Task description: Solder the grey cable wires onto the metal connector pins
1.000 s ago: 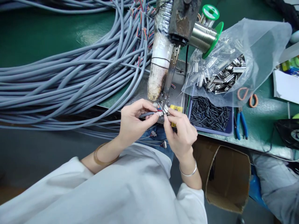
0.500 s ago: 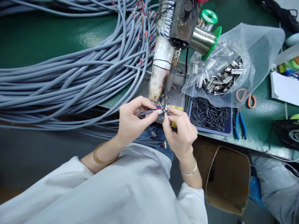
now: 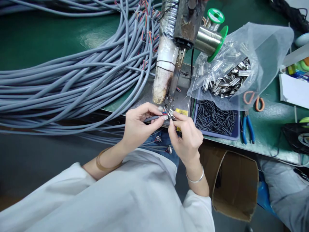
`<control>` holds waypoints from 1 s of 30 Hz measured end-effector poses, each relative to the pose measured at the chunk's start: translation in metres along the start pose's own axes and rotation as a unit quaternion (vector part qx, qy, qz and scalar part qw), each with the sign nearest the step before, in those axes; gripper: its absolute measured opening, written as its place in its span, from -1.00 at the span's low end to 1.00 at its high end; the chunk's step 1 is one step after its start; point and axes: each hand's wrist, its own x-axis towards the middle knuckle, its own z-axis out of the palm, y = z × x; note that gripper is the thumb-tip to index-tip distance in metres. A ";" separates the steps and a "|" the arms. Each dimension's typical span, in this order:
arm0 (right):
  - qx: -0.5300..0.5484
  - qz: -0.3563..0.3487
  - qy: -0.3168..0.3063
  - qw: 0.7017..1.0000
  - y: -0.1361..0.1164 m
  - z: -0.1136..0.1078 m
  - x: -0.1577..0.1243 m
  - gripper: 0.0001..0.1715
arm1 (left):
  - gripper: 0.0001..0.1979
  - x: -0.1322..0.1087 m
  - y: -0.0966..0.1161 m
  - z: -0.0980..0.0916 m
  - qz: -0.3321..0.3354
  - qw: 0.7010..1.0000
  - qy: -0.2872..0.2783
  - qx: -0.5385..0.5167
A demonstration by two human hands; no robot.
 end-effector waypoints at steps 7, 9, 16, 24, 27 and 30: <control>0.014 -0.005 0.010 1.000 0.000 -0.002 -0.004 -0.80 | -0.89 -0.002 0.000 0.000 -0.007 1.000 -0.006 -0.011; 0.019 -0.002 0.010 1.000 0.000 -0.003 -0.005 -0.80 | -0.89 -0.002 0.003 -0.002 -0.024 0.999 -0.016 -0.022; 0.090 0.080 0.018 0.993 -0.001 -0.006 -0.008 -0.85 | -0.89 -0.002 0.018 -0.014 -0.065 0.986 -0.129 -0.087; 0.101 0.152 -0.013 0.983 -0.004 -0.013 -0.012 -0.88 | -0.88 -0.010 0.022 -0.022 -0.107 0.969 -0.181 -0.131; 0.089 0.153 -0.008 0.984 -0.006 -0.013 -0.014 -0.90 | -0.87 -0.014 0.022 -0.022 -0.108 0.969 -0.179 -0.132; 0.064 0.140 0.013 0.988 -0.004 -0.010 -0.016 -0.92 | -0.86 -0.018 0.022 -0.022 -0.095 0.972 -0.182 -0.114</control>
